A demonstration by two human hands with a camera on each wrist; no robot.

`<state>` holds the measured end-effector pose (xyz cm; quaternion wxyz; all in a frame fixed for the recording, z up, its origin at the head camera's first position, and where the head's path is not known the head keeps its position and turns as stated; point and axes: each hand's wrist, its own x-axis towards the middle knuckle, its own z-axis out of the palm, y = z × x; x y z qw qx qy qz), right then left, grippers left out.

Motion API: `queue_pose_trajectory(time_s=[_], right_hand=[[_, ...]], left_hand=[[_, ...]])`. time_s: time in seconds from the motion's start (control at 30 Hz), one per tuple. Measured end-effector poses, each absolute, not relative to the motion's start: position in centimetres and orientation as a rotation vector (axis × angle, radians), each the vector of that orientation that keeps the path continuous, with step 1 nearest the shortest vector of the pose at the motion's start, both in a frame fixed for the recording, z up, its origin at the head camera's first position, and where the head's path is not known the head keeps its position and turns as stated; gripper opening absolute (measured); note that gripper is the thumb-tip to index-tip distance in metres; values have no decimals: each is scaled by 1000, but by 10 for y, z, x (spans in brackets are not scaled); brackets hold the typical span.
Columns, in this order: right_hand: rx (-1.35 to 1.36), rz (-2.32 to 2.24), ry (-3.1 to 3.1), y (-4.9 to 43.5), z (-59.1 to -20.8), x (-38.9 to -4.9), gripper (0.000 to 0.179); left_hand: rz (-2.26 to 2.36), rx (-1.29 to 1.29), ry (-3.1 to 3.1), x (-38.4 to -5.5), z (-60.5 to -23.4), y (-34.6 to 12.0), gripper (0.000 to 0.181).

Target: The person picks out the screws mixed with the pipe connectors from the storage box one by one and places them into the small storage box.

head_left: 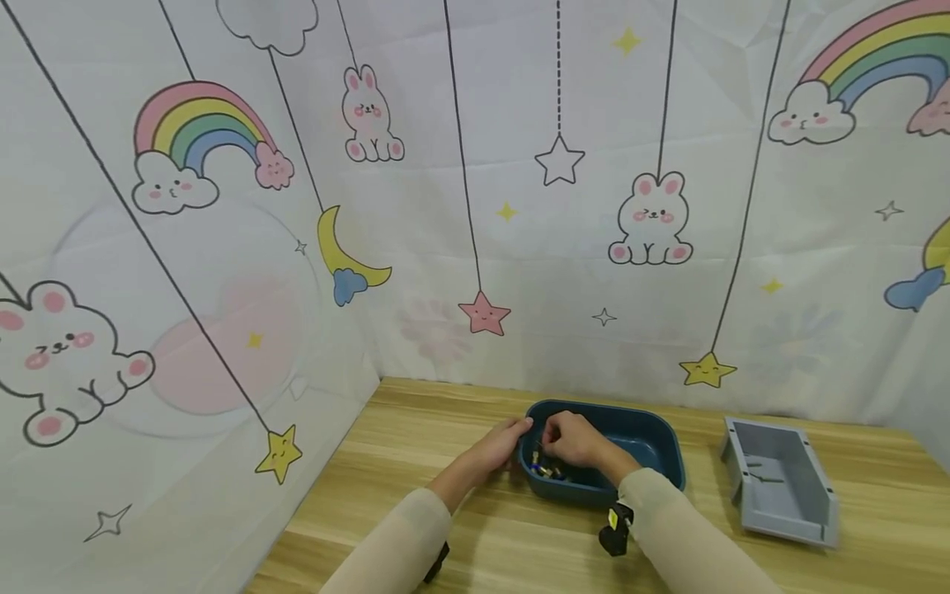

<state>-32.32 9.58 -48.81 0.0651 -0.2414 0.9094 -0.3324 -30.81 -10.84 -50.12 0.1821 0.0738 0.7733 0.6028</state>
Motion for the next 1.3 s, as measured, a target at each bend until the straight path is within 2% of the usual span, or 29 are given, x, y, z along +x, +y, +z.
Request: queue_pose_trajectory(time_s=[0.93, 1.3], right_hand=[[-984, -894, 2786, 144, -463, -305, 18], [-1000, -932, 2757, 159, -457, -293, 13]], left_hand=[[1692, 212, 2220, -308, -501, -106, 54], [1676, 227, 2229, -308, -502, -106, 57]])
